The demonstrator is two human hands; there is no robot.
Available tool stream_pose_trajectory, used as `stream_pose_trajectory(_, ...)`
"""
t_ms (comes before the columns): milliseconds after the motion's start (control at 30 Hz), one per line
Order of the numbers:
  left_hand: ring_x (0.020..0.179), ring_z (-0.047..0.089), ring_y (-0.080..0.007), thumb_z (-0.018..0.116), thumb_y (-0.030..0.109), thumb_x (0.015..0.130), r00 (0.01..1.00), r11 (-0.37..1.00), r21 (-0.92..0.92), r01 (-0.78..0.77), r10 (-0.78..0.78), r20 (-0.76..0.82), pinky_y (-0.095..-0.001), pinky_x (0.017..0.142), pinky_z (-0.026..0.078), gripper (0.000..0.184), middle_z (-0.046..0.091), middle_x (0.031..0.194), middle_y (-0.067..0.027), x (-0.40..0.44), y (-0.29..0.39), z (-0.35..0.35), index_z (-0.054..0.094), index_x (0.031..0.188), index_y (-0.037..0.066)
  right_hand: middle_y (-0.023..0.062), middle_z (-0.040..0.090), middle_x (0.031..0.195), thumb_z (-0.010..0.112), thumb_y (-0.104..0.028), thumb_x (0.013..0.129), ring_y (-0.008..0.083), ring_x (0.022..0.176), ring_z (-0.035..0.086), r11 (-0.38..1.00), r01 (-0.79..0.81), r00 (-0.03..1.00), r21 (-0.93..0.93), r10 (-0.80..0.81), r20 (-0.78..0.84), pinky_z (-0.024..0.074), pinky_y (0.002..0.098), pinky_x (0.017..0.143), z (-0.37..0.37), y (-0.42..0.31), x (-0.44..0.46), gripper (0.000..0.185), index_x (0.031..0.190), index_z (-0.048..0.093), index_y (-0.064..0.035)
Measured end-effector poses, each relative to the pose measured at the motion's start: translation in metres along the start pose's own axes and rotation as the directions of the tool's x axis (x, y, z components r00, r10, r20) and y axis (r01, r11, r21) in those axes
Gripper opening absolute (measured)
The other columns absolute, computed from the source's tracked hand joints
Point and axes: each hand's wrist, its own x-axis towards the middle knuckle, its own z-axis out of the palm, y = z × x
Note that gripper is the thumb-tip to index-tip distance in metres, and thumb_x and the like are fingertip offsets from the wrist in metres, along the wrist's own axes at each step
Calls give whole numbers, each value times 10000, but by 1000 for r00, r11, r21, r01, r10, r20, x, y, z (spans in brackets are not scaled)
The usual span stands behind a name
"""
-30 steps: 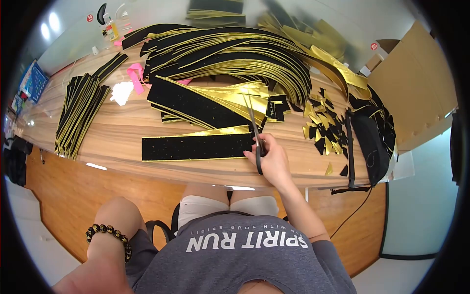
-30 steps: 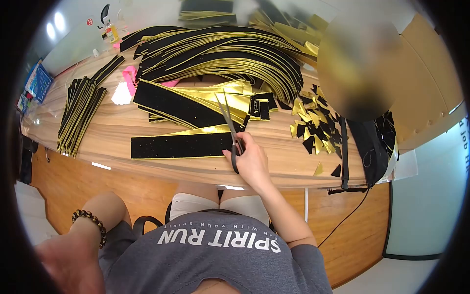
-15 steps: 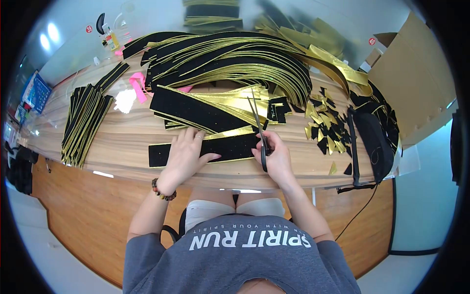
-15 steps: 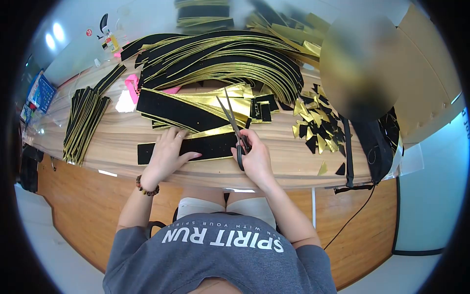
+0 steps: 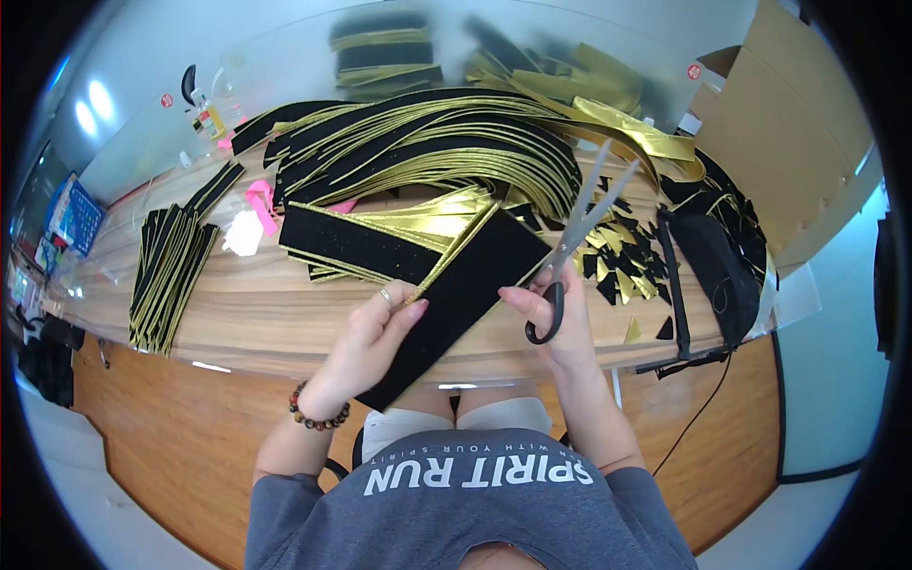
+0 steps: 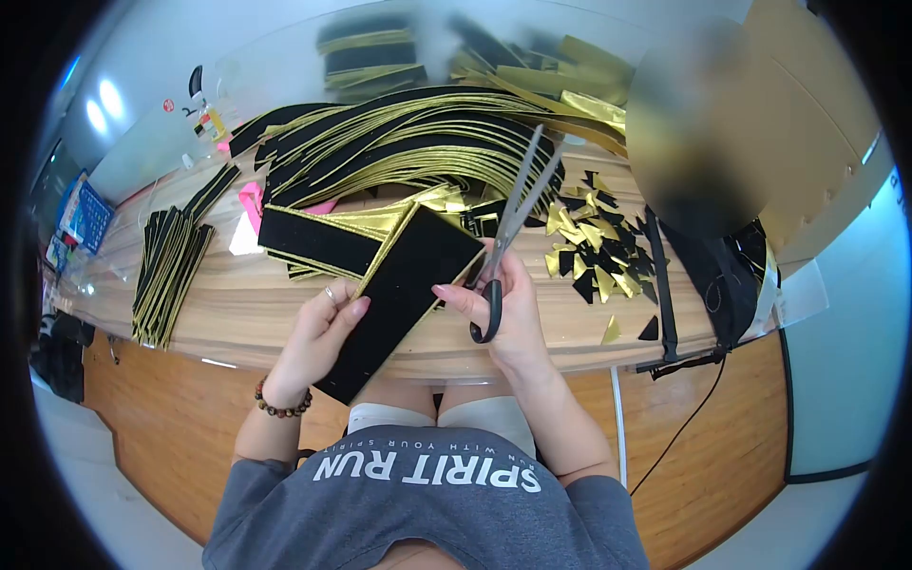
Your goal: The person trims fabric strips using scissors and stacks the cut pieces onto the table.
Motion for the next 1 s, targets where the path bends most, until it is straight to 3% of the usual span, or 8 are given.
stream_pose_trajectory(67, 719, 440, -54, 463, 92, 917, 998, 996, -83, -25, 30, 58, -200, 642, 381, 136, 536, 826, -8, 1, 11, 14, 498, 1022, 13, -5, 532, 753, 747, 28, 625, 84, 670, 535, 995, 61, 998, 73, -60, -10, 433, 196, 603, 2, -17, -2, 492, 1027, 479, -69)
stream_pose_trajectory(100, 730, 449, -54, 439, 85, 925, 996, 947, -309, -86, 88, -8, -197, 650, 383, 170, 534, 855, -31, 5, 16, 30, 458, 1066, -9, -22, 520, 731, 754, 18, 635, 54, 645, 504, 984, 108, 994, 144, -106, -16, 401, 168, 578, 3, -25, -3, 482, 1025, 483, -64)
stream_pose_trajectory(333, 791, 483, -154, 374, 99, 940, 882, 881, -248, -404, 303, -360, -260, 708, 396, 221, 523, 893, -94, 32, 43, 83, 399, 1122, -23, -35, 532, 713, 752, -7, 651, 25, 625, 486, 981, 192, 981, 14, -192, 19, 368, 148, 542, 0, -46, -7, 430, 990, 495, -71)
stream_pose_trajectory(467, 779, 419, -133, 366, 118, 946, 903, 798, -447, -404, 268, -337, -239, 716, 365, 165, 465, 867, -74, 38, 53, 105, 401, 1038, -15, -29, 503, 755, 729, 71, 617, 53, 703, 505, 983, 172, 984, -68, -175, -42, 413, 169, 649, -7, -56, -18, 473, 1002, 495, -74)
stream_pose_trajectory(733, 707, 366, -67, 374, 112, 946, 900, 804, -430, -412, 286, -328, -207, 646, 343, 116, 445, 792, -16, 47, 53, 97, 414, 966, 5, 22, 558, 759, 700, 94, 644, 78, 723, 531, 964, 260, 963, -58, -263, -57, 424, 192, 680, -18, -73, -23, 458, 1013, 472, -54)
stream_pose_trajectory(833, 644, 388, -24, 484, 99, 912, 940, 775, -543, -324, 197, -279, -169, 584, 340, 119, 499, 734, 17, 44, 66, 87, 488, 944, -15, 4, 566, 735, 721, 26, 677, 49, 655, 522, 932, 353, 933, -78, -357, -45, 390, 153, 554, -20, -73, -20, 408, 994, 480, -62)
stream_pose_trajectory(900, 611, 419, 13, 599, 66, 844, 965, 784, -589, -194, 46, -257, -135, 539, 331, 129, 551, 700, 33, 43, 70, 80, 558, 918, -32, 2, 563, 734, 722, 30, 673, 50, 655, 518, 927, 368, 927, -77, -372, -48, 388, 151, 554, -21, -73, -19, 407, 986, 479, -65)
stream_pose_trajectory(1000, 662, 517, -5, 644, 25, 795, 984, 684, -714, -151, 34, -176, -134, 579, 392, 139, 616, 766, -8, 48, 66, 74, 588, 906, -39, 2, 564, 739, 721, 33, 671, 47, 658, 519, 927, 367, 925, -79, -373, -79, 390, 148, 555, -23, -75, -20, 414, 993, 480, -64)
